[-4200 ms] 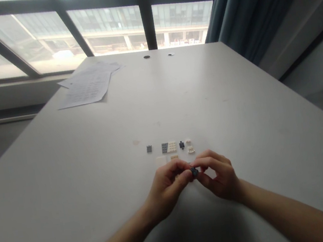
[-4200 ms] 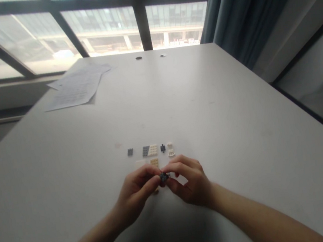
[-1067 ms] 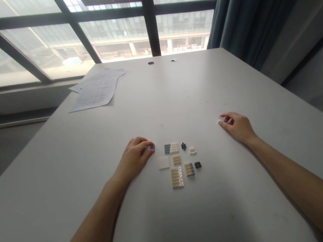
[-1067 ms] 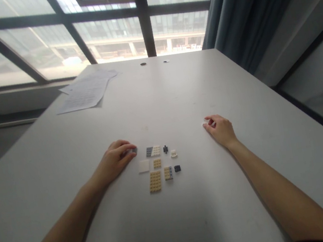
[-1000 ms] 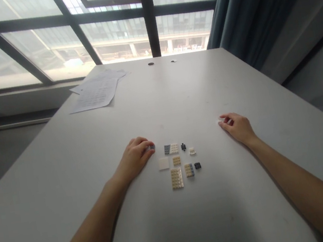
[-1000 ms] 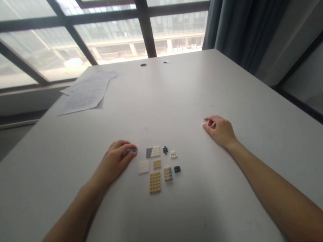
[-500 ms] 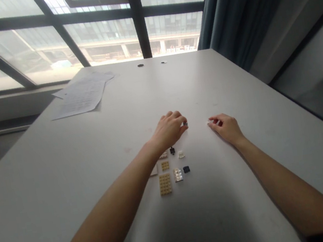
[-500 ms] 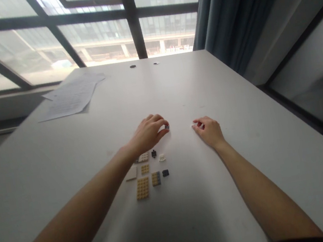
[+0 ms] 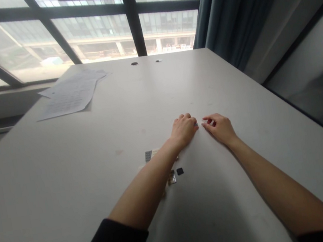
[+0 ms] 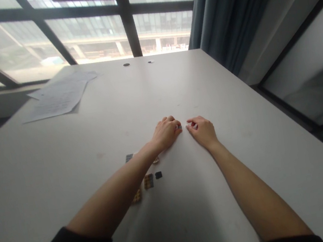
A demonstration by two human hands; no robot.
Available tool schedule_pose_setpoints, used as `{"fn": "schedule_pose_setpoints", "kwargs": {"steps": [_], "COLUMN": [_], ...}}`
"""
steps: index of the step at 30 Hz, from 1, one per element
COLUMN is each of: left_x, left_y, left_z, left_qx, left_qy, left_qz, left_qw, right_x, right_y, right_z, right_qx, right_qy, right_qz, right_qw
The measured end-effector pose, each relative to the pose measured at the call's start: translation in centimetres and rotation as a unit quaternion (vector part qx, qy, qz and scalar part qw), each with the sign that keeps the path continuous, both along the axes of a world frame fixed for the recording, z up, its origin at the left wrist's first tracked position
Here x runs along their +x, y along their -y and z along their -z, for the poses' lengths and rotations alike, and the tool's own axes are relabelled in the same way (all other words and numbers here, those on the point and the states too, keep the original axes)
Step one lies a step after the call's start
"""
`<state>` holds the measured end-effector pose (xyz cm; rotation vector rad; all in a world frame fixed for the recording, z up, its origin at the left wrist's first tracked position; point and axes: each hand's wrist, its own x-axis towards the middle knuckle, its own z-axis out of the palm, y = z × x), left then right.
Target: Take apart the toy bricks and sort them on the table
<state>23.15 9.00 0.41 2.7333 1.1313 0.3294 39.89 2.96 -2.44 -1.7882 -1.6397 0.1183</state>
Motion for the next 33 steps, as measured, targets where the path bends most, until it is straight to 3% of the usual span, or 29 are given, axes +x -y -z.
{"fn": "schedule_pose_setpoints", "kwargs": {"steps": [14,33], "left_x": [-0.36,0.14], "left_y": [-0.3,-0.34], "left_z": [0.43,0.61], "left_qx": [-0.024,-0.036], "left_qy": [0.043,0.067], "left_qz": [-0.003,-0.022], "left_qw": [0.999,0.997], "right_x": [-0.79,-0.64], "right_y": [0.62,0.5], "right_z": [-0.06,-0.03], "right_qx": [0.024,0.02], "right_qy": [0.105,0.099], "right_qz": [-0.054,-0.072], "right_qw": [0.993,0.992]}}
